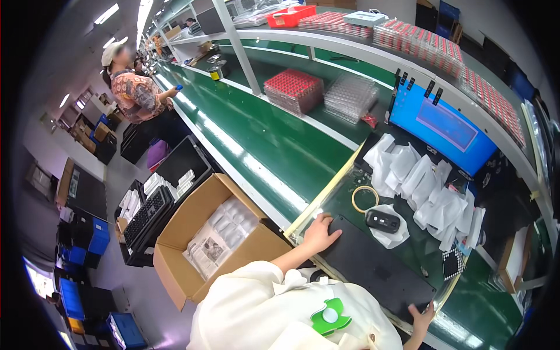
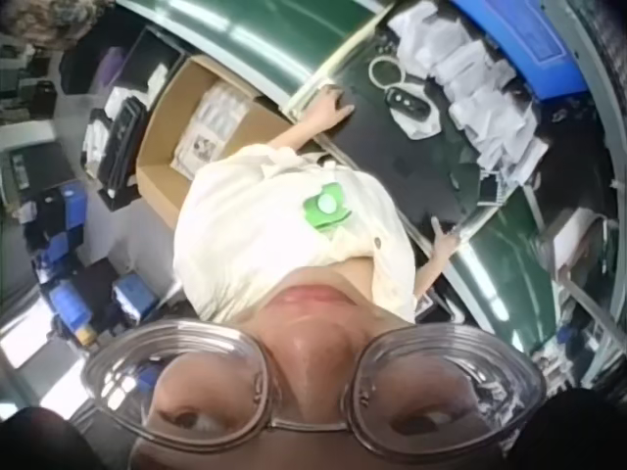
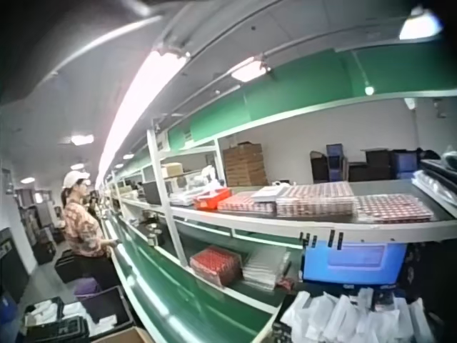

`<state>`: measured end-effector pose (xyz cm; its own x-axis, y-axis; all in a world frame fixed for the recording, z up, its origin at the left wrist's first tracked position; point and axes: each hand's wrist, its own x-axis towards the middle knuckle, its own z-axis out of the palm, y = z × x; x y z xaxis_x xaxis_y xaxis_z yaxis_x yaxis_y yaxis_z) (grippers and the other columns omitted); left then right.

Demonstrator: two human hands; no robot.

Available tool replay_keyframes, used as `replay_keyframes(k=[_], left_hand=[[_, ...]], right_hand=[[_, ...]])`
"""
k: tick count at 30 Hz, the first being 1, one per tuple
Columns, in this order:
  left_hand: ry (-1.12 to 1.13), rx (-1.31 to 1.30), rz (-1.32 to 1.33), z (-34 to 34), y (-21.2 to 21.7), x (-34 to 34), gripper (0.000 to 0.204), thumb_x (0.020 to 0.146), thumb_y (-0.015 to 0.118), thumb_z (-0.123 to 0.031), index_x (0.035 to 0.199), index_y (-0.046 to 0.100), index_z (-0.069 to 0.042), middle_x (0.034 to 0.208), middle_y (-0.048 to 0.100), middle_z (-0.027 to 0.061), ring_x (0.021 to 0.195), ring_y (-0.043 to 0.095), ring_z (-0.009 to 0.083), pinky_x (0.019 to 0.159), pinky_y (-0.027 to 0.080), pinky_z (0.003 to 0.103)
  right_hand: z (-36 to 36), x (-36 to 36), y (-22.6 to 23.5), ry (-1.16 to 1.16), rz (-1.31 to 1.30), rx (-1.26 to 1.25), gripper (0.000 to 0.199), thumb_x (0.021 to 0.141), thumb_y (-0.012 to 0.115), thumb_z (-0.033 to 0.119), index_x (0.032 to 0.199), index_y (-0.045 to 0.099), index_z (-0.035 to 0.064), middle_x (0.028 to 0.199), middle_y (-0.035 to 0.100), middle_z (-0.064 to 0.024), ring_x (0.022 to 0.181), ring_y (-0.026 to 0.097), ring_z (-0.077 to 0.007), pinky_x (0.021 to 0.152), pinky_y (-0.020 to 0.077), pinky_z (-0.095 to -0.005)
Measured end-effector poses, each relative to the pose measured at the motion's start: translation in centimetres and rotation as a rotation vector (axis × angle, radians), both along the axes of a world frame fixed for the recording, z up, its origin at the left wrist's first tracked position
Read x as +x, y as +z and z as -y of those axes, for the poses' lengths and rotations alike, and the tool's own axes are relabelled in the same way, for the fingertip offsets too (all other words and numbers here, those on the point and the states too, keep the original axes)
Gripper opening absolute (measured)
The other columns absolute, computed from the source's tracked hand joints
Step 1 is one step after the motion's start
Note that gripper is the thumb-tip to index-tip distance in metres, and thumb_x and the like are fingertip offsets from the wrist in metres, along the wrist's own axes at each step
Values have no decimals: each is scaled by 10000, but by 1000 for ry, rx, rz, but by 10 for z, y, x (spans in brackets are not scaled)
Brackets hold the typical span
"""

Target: The person takes wrapped computer mice from a cardboard box onto the table, tests a keyboard by pressing keys, and unwraps a mouse to remove its USB receiver.

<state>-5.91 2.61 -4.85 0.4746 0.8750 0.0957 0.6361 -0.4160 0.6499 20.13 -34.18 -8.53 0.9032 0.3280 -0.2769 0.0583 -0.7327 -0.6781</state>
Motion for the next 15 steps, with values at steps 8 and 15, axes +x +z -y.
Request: replay_keyframes(k=[8,15], left_hand=[[20,-686,784,-9,40,-10,294,866,567,-260,1038,586,-22,979,585,50,900,536,123,819,420,267],[-53,-57,295,5,-3,-13,354,810,612,-228,1091,517,-36,1136,515,169,1068,486,307,936,354,393]], right_hand=[[11,-6,46,-482,-277,852,470,891,450,427,1119,542,27,1070,575,-89,989,540,-199,872,406,-314],[-50,-37,13,-207,305,450,255,877,531,134,1096,586,15,1108,603,-109,1070,535,-212,997,330,-347]])
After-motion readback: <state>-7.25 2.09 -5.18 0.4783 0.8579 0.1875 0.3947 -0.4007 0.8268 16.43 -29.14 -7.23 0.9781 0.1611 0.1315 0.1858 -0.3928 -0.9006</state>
